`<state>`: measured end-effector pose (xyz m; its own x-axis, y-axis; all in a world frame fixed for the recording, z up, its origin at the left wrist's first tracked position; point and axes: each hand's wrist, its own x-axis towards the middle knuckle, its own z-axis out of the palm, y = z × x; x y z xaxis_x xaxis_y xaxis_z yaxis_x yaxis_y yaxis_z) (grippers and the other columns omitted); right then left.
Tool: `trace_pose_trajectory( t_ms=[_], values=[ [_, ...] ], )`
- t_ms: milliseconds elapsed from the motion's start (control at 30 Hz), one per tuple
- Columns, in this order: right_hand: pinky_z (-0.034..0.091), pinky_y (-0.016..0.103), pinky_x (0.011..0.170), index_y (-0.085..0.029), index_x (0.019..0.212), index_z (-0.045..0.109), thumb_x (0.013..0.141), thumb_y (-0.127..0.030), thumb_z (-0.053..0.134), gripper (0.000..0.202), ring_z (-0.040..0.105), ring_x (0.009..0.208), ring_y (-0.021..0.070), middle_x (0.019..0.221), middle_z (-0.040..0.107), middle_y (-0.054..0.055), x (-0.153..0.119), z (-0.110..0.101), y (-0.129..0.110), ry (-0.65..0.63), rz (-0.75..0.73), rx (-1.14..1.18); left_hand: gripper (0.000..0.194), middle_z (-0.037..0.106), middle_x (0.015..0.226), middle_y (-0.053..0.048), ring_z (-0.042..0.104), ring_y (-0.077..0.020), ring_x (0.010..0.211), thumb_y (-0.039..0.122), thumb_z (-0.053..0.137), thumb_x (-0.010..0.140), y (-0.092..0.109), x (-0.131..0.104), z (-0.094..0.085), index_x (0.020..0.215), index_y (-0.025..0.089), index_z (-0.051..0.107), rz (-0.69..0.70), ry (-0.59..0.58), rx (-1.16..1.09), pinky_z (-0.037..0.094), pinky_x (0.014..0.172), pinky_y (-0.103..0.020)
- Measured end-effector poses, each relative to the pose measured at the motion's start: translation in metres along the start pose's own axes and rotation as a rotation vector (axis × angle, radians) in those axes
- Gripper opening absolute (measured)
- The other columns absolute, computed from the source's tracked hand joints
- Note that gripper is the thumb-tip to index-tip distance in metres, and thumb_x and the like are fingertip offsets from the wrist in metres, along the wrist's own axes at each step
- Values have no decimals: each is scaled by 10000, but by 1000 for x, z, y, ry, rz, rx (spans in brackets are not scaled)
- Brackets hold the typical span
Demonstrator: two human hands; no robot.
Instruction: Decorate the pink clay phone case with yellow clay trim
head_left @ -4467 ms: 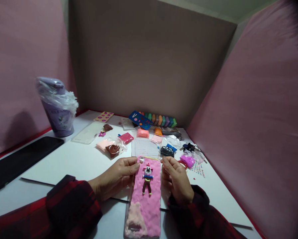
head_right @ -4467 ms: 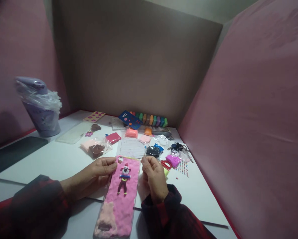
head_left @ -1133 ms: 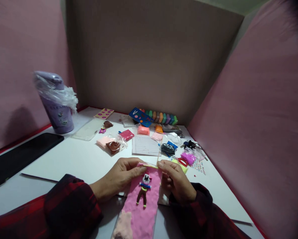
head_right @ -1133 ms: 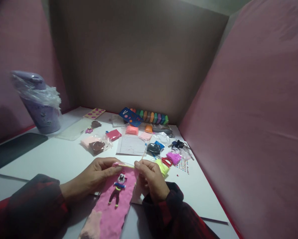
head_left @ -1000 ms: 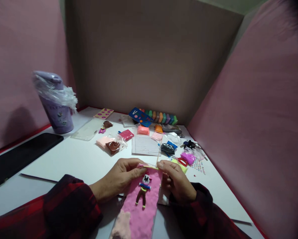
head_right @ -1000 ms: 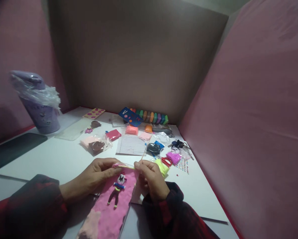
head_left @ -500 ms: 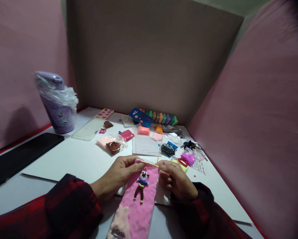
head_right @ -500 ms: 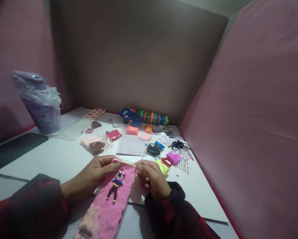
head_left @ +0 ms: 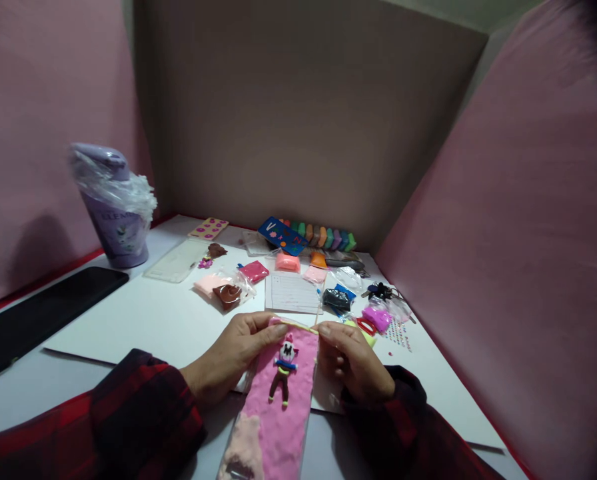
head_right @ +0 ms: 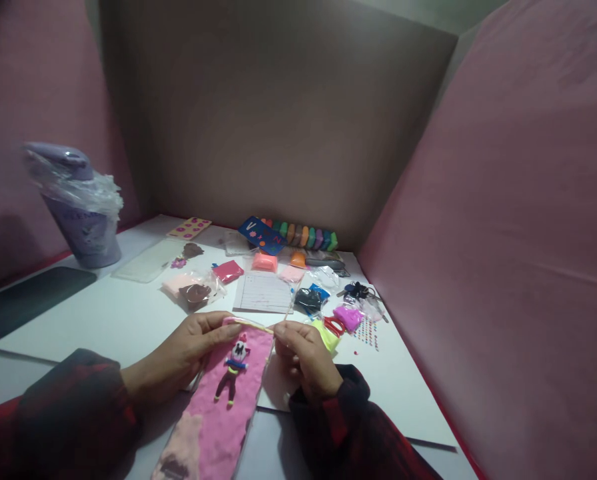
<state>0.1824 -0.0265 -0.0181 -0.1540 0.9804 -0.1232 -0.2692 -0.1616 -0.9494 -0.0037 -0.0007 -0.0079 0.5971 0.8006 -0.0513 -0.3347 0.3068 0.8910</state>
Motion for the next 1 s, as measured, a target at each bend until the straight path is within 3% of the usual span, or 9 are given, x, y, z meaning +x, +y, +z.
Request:
trace_pose_trajectory(
  t_ms=[233,433,833,1000],
  values=[
    [81,192,365,-177,595,435,692,-417,680,357,176,381,31,456,274,-100,0,1,1,27,-2,-36,224,670,793,-69,606,-157,698,322,698,736,1,-1,0,840,125,675,-21,18,-20,478,737,-290],
    [78,200,374,-189,566,365,732,-471,642,428,150,399,35,477,236,-100,1,-1,1,10,5,27,177,654,745,-59,607,-152,689,295,680,757,1,-1,1,759,125,631,-26,44,-50,483,712,-287],
    [83,201,368,-178,540,384,722,-445,668,430,184,381,30,452,275,-93,1,-3,3,-8,-19,-16,168,652,766,-55,582,-123,668,282,659,780,0,-1,2,815,118,644,-10,24,-39,467,717,-274],
    [54,194,384,-137,692,553,715,-486,643,360,141,400,27,477,226,-107,-1,3,-2,27,29,-14,233,651,780,-57,572,-116,684,315,662,777,2,-2,1,879,105,665,-19,-19,115,427,660,-219]
  ],
)
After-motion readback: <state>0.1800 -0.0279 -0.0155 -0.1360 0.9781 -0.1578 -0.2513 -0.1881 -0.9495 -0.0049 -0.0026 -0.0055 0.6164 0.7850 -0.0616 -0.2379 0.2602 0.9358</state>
